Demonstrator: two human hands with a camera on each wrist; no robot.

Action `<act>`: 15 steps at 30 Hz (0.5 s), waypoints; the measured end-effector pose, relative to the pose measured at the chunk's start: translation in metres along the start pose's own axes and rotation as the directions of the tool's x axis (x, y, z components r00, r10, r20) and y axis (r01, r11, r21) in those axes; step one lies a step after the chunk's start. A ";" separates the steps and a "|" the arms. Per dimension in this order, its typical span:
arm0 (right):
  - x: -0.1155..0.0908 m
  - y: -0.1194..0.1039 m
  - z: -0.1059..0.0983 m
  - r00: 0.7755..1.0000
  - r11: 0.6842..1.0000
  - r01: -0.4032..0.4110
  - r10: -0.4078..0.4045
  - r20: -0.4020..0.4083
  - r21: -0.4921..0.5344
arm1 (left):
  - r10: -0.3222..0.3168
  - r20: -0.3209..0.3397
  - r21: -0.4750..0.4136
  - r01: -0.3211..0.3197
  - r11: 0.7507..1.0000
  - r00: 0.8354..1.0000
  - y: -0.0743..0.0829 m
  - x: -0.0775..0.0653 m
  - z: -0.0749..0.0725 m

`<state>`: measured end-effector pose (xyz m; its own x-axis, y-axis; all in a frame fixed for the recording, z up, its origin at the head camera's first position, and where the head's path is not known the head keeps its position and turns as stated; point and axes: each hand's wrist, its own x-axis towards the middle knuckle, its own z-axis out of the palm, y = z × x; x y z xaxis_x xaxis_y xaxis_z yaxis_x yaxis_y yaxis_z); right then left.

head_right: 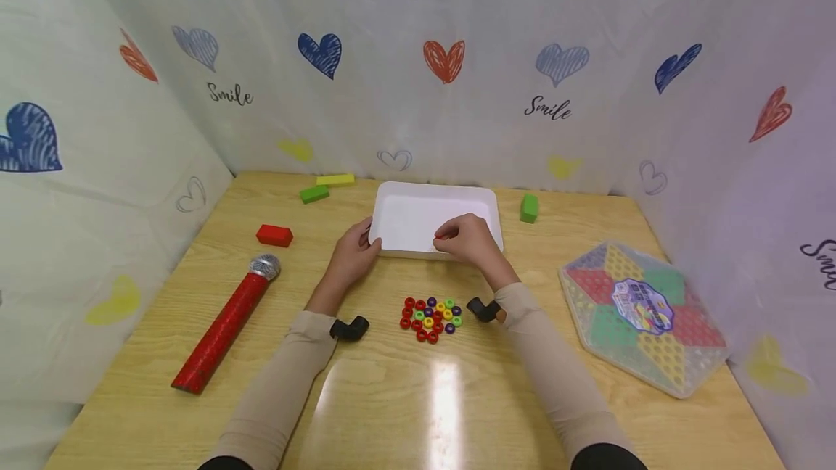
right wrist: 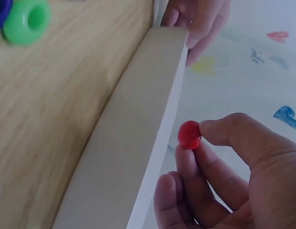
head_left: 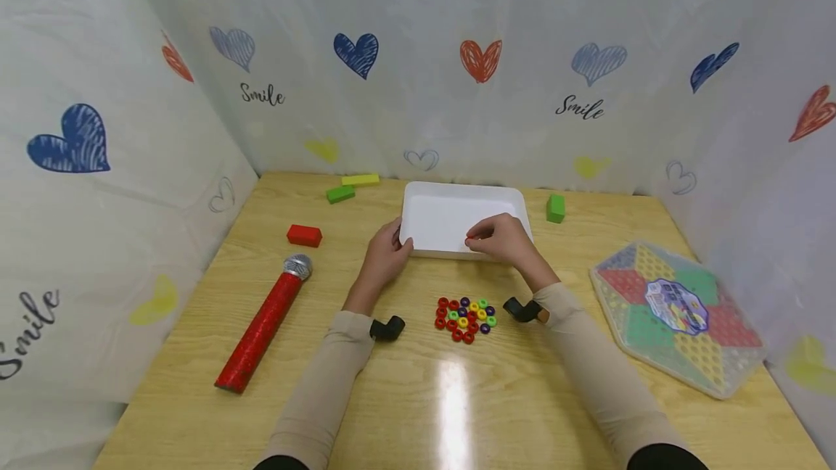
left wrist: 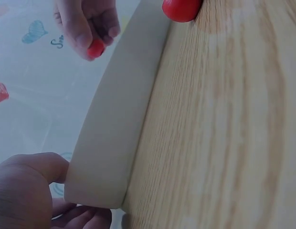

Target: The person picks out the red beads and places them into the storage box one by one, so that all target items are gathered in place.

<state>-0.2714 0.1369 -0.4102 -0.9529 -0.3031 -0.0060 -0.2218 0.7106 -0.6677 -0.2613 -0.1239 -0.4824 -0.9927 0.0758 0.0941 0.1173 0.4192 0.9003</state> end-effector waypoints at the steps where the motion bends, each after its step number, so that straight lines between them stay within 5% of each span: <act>1: 0.003 0.002 -0.001 1.000 1.000 0.001 -0.001 -0.004 0.005 | 0.002 -0.002 -0.003 -0.002 1.000 1.000 0.000 0.000 0.000; 15: 0.038 0.023 0.001 0.996 0.995 -0.091 0.091 0.000 0.044 | -0.003 -0.014 -0.022 0.002 1.000 1.000 0.000 -0.004 0.004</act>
<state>-0.3128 0.1410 -0.4261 -0.9692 -0.2371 -0.0664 -0.1252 0.7065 -0.6966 -0.2577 -0.1206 -0.4846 -0.9933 0.0621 0.0976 0.1144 0.3991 0.9097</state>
